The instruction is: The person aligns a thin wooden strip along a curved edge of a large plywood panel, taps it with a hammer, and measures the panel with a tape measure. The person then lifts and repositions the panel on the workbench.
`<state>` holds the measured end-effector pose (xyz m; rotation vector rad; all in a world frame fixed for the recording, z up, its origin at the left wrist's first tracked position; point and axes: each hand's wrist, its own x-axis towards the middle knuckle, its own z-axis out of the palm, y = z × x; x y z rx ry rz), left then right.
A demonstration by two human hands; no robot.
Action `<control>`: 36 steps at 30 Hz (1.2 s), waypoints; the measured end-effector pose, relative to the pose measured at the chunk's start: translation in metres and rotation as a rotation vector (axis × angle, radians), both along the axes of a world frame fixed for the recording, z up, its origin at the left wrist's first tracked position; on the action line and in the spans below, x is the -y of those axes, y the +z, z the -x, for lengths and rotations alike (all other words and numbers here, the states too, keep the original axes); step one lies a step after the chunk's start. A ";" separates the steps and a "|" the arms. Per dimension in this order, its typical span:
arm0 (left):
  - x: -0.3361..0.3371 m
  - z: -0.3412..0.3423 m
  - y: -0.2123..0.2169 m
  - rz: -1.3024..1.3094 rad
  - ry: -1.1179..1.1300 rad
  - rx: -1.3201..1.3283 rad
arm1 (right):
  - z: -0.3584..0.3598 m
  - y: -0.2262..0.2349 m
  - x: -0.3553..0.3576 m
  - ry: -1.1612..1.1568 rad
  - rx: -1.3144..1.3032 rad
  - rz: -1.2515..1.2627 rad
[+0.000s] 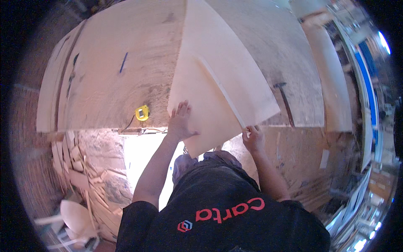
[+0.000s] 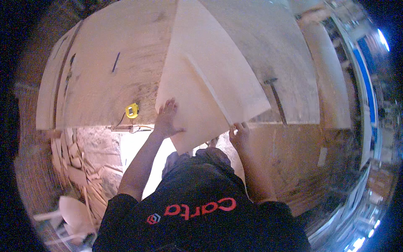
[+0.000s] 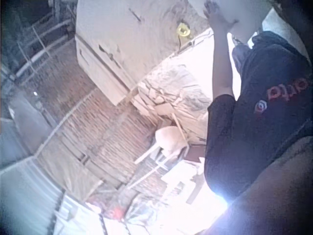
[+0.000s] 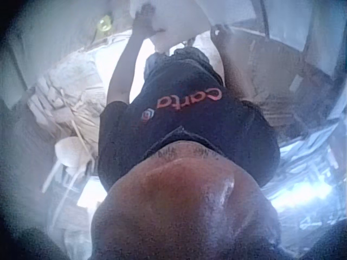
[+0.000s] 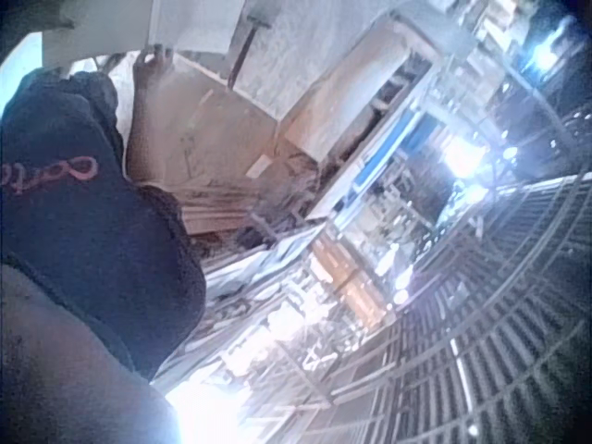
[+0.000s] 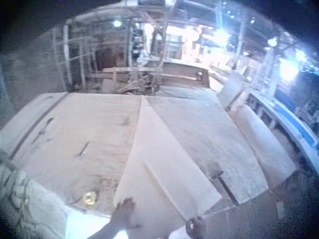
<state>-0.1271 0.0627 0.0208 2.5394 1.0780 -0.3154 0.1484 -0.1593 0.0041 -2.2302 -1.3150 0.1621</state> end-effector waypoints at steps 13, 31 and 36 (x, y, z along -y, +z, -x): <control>0.137 0.021 -0.025 -0.041 1.172 0.501 | -0.077 0.029 -0.007 0.245 -0.213 0.213; 0.173 -0.006 -0.025 0.420 1.206 0.615 | -0.125 0.025 -0.014 0.195 -0.237 0.119; 0.166 0.017 -0.030 0.579 1.044 0.648 | -0.121 0.016 -0.002 0.096 -0.152 0.085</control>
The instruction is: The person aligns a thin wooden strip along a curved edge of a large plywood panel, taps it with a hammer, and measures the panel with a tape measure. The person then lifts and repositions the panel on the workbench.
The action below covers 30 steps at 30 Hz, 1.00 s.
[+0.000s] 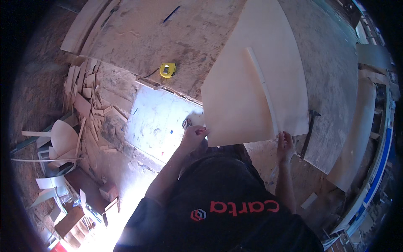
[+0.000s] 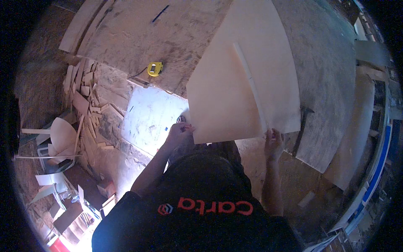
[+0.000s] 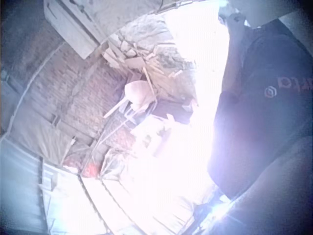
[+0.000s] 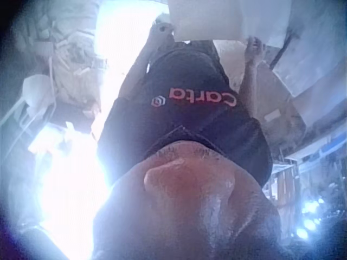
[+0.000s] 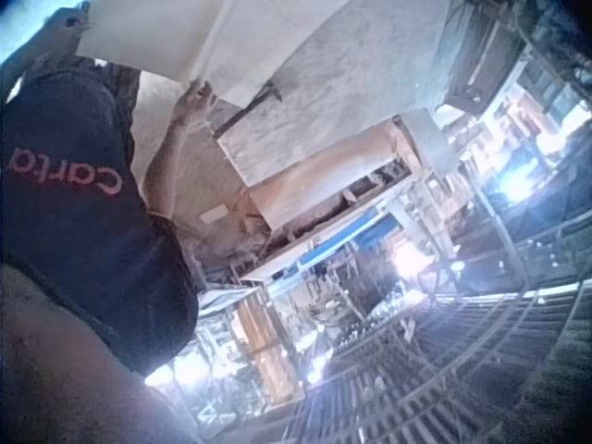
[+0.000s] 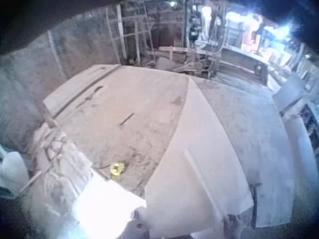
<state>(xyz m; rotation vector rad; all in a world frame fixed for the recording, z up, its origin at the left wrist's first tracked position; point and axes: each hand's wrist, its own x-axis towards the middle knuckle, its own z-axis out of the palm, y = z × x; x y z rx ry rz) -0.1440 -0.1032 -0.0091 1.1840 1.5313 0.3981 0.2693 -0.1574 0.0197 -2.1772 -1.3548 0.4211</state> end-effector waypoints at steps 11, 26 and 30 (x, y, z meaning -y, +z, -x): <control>0.004 0.239 -0.110 0.138 -0.426 -0.439 | 0.128 -0.044 0.106 -0.313 0.159 0.203; 0.020 0.385 -0.166 0.623 -0.143 -0.254 | 0.245 -0.099 0.241 -0.369 -0.334 0.919; -0.006 0.340 -0.149 0.548 -0.165 -0.156 | 0.235 -0.089 0.200 -0.414 -0.366 0.759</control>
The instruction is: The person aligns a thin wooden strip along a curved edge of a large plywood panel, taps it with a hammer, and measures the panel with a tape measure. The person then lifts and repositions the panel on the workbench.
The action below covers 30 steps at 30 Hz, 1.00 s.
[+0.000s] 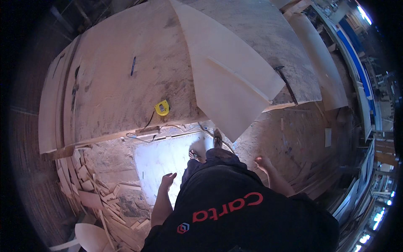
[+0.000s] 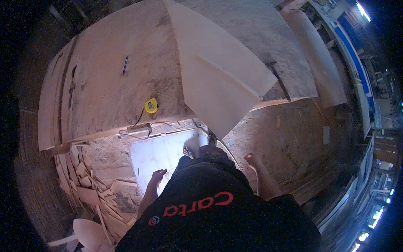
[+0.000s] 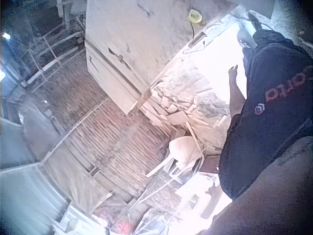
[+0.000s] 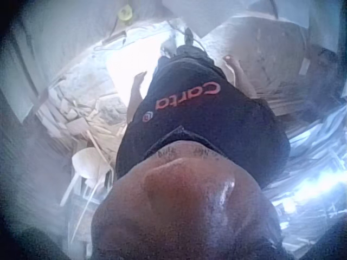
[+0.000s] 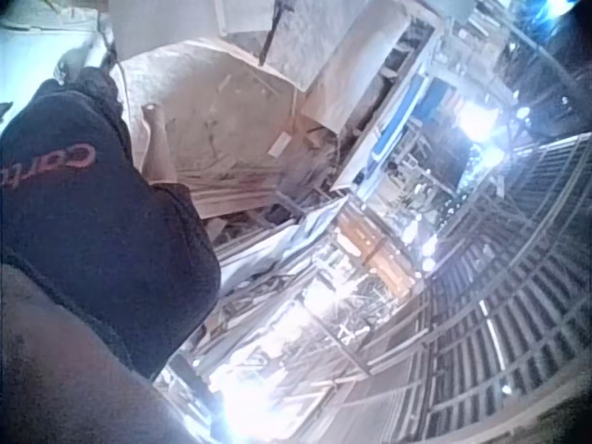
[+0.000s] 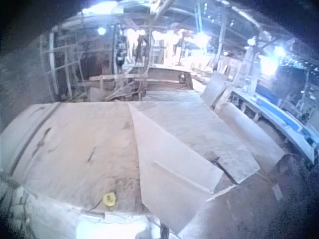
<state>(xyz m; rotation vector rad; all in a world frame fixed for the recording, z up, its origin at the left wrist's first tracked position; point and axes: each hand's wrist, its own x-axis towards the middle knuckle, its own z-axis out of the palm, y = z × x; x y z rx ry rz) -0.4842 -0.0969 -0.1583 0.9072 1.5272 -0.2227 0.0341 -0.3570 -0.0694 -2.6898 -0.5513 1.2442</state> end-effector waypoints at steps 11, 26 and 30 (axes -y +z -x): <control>-0.044 -0.040 0.024 0.045 -0.122 -0.059 | -0.006 -0.004 -0.051 -0.018 -0.036 -0.108; -0.043 -0.034 -0.032 0.405 -0.231 0.029 | -0.017 -0.054 0.042 -0.194 -0.091 -0.008; -0.051 -0.060 -0.016 0.828 -0.284 0.132 | -0.020 -0.053 0.019 -0.323 -0.141 -0.059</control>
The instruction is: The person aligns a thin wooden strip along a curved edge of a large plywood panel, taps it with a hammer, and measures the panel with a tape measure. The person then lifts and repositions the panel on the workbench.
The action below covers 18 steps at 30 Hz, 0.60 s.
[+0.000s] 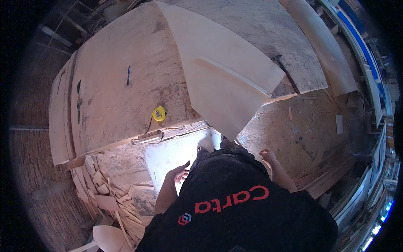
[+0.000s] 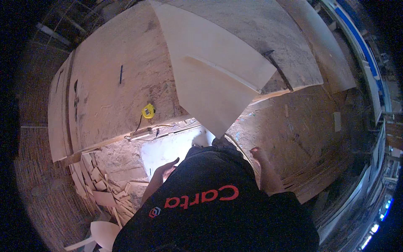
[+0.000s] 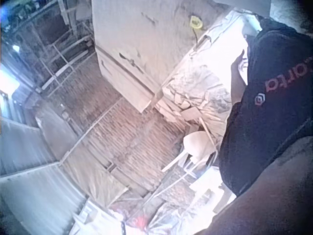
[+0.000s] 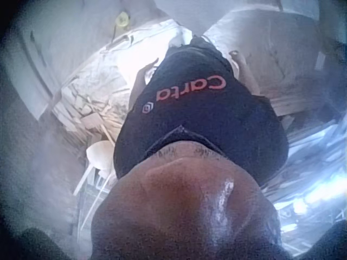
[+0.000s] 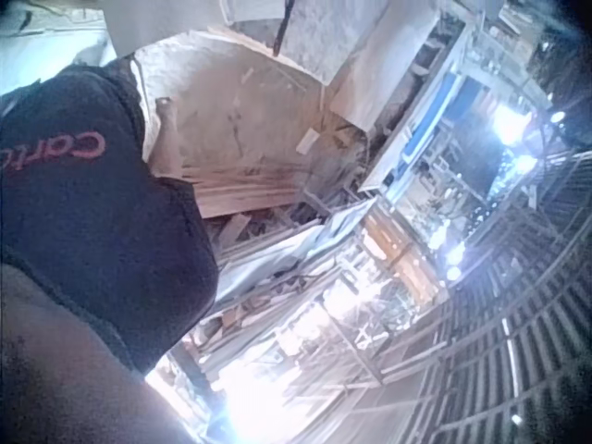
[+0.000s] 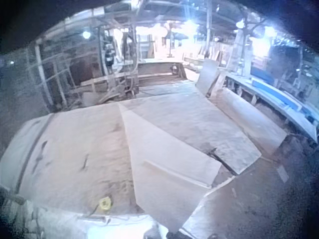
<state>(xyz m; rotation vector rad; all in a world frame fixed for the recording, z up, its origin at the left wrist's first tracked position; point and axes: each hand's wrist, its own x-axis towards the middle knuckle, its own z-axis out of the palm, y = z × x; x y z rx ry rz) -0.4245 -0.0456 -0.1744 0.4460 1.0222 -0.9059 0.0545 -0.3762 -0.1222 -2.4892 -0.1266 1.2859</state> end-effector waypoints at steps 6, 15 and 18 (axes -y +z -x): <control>-0.001 -0.026 0.017 0.096 -0.074 0.052 | -0.009 -0.013 -0.022 0.007 -0.040 -0.110; 0.006 -0.027 0.025 0.110 -0.055 0.109 | -0.009 -0.029 -0.005 0.076 -0.042 -0.049; 0.008 -0.025 0.026 0.102 -0.054 0.114 | -0.006 -0.017 -0.006 -0.065 -0.110 -0.024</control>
